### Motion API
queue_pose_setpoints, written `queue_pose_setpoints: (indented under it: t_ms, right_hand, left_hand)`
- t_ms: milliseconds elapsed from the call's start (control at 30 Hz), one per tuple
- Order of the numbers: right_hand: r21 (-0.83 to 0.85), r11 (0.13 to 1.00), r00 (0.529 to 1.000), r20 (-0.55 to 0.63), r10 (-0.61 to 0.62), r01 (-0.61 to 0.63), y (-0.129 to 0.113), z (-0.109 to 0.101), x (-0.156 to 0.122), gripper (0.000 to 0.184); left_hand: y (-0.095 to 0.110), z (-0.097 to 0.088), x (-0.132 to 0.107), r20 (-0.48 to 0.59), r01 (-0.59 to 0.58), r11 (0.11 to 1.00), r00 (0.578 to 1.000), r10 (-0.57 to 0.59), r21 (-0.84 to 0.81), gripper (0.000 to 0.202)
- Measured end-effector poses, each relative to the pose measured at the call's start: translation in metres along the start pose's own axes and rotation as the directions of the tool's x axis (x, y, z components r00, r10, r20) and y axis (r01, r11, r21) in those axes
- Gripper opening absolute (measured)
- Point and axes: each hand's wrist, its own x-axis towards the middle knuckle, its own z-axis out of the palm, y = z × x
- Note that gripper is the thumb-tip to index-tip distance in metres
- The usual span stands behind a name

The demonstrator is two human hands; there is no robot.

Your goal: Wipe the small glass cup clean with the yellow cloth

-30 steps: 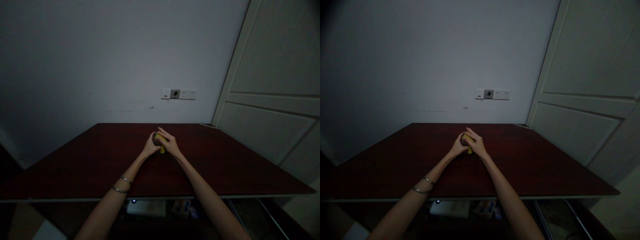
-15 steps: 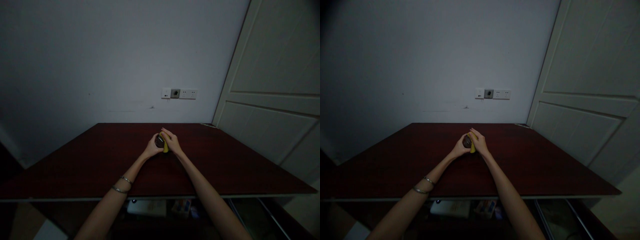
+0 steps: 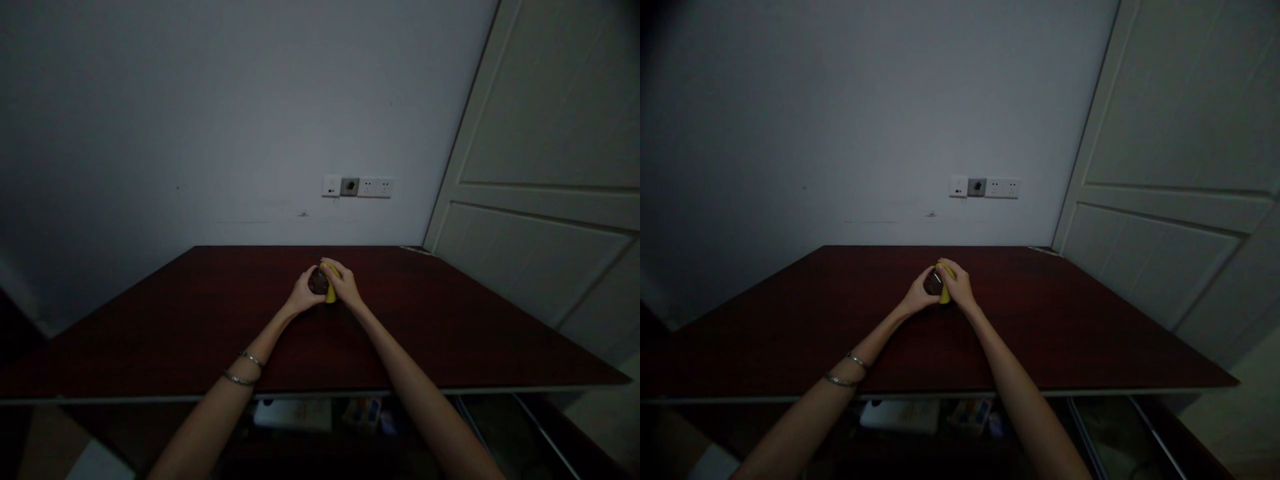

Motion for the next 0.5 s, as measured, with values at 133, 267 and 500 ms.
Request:
queue_pose_setpoints:
  t_ms: [133, 267, 500]
  right_hand:
    - [0.035, 0.999, 0.999, 0.029, 0.036, -0.037, 0.001, -0.004, 0.002, 0.032]
    - [-0.038, 0.988, 0.984, 0.11, -0.143, 0.148, -0.014, -0.005, -0.003, 0.028]
    - [-0.054, 0.987, 0.983, 0.113, -0.147, 0.154, -0.02, -0.006, -0.003, 0.027]
  left_hand:
    - [0.003, -0.001, -0.001, 0.015, 0.006, 1.0, 1.0, -0.006, 0.028, 0.084]
    - [0.003, 0.001, 0.0, 0.054, 0.018, 0.997, 0.998, -0.014, -0.07, 0.076]
    - [0.006, 0.002, 0.002, 0.065, 0.066, 0.972, 0.997, -0.052, -0.227, 0.074]
